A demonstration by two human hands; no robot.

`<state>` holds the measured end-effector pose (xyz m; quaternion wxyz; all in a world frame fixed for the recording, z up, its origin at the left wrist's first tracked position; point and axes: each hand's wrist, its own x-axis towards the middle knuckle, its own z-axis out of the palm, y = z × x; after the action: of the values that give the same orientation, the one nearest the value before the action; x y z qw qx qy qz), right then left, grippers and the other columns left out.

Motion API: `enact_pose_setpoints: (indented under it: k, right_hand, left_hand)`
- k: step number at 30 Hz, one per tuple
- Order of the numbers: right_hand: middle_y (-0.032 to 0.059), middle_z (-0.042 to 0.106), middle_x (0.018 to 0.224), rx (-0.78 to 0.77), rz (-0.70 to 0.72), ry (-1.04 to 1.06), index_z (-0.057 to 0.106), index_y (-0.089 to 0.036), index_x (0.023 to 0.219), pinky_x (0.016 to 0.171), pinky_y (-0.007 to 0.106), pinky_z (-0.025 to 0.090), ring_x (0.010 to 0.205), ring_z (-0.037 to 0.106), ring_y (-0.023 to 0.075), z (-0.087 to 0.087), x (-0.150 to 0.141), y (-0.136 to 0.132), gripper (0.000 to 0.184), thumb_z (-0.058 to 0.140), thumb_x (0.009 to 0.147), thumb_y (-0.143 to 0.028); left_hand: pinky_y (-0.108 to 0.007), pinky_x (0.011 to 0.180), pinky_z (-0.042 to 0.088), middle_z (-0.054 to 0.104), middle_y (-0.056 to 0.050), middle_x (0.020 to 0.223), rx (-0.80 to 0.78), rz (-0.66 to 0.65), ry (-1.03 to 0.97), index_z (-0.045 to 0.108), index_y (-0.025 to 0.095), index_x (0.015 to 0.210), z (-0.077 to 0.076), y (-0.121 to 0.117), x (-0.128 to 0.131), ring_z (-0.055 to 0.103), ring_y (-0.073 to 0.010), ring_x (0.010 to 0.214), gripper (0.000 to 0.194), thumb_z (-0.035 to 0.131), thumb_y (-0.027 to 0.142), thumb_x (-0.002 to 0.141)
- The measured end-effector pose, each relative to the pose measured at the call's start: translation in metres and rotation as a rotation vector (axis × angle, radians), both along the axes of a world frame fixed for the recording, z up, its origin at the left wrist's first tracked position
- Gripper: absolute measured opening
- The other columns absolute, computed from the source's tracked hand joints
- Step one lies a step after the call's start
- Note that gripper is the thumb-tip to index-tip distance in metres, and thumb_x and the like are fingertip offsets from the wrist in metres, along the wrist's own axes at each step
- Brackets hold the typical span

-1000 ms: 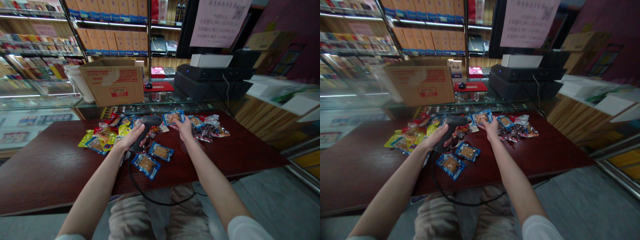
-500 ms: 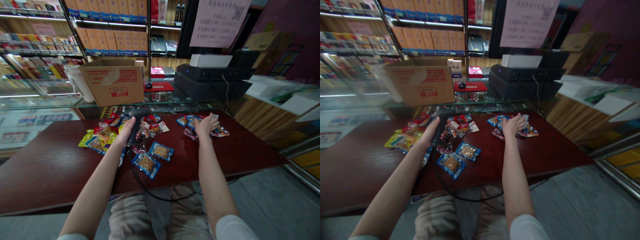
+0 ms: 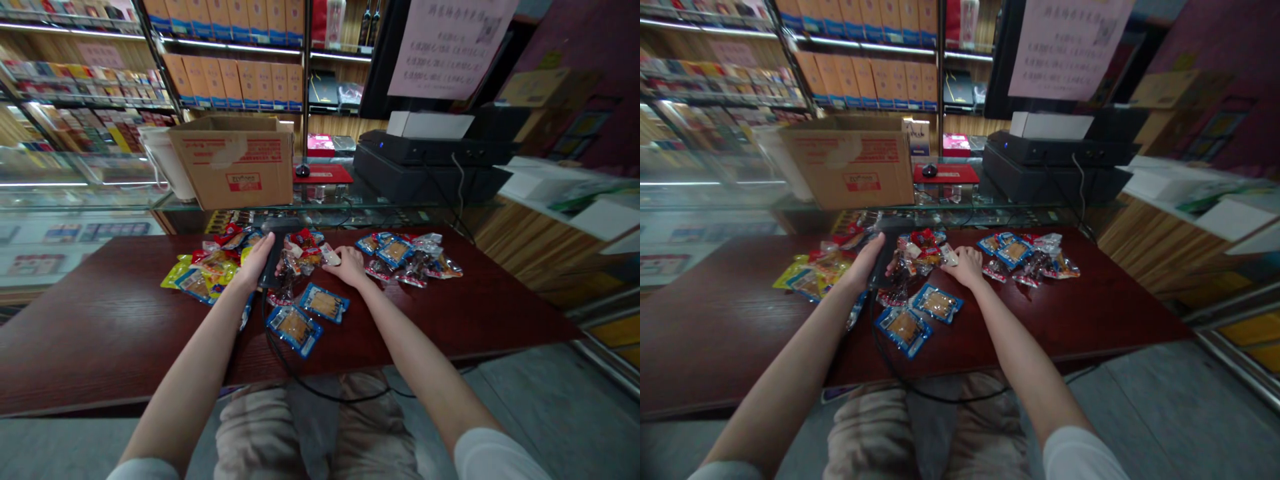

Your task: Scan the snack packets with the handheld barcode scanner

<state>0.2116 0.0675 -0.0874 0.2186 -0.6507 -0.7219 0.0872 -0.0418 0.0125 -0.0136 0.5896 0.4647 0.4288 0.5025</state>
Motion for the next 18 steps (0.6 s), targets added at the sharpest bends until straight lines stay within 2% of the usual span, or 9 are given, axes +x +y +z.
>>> enact_pose_setpoints:
  k: [5,9,13,16,18]
  right_hand:
    - [0.0021,0.069,0.094,0.006,0.038,0.335,0.057,-0.024,0.089,0.096,0.044,0.047,0.099,0.067,0.0247,-0.006,0.011,0.017,0.025,0.074,0.071,-0.025]
    - [-0.0037,0.063,0.075,0.093,-0.004,0.736,0.048,-0.025,0.093,0.077,0.035,0.054,0.075,0.066,0.0187,-0.002,0.015,0.022,0.026,0.066,0.074,-0.022]
    - [-0.0031,0.065,0.081,0.333,0.003,0.989,0.045,-0.026,0.104,0.066,0.03,0.055,0.072,0.065,0.0168,0.017,0.027,0.017,0.035,0.067,0.078,-0.031]
    - [-0.0013,0.065,0.086,0.432,0.027,1.053,0.046,-0.026,0.103,0.064,0.029,0.054,0.072,0.064,0.0164,0.029,0.033,0.011,0.035,0.068,0.078,-0.034]
    - [-0.0008,0.063,0.085,0.471,0.038,1.053,0.047,-0.025,0.1,0.068,0.029,0.055,0.076,0.064,0.0165,0.033,0.032,0.006,0.032,0.068,0.077,-0.033]
  left_hand:
    - [-0.022,0.035,0.032,0.055,0.004,0.046,0.023,-0.018,0.034,0.055,0.018,0.101,0.0,-0.001,0.002,0.047,-0.0133,0.034,0.068,0.066,0.079,0.074]
    - [-0.021,0.035,0.031,0.055,0.003,0.046,0.053,-0.056,0.04,0.055,0.018,0.098,0.0,-0.002,0.002,0.047,-0.0128,0.034,0.069,0.065,0.081,0.072]
    - [-0.021,0.036,0.032,0.054,0.003,0.047,0.071,-0.121,0.006,0.056,0.017,0.103,0.002,-0.007,0.004,0.047,-0.0121,0.035,0.068,0.064,0.079,0.075]
    - [-0.021,0.036,0.032,0.053,0.004,0.046,0.076,-0.202,-0.023,0.057,0.016,0.108,0.004,-0.013,0.009,0.044,-0.0112,0.034,0.07,0.063,0.079,0.077]
    - [-0.021,0.036,0.032,0.052,0.004,0.046,0.08,-0.283,-0.017,0.059,0.015,0.109,0.006,-0.017,0.013,0.043,-0.011,0.034,0.072,0.06,0.08,0.078]
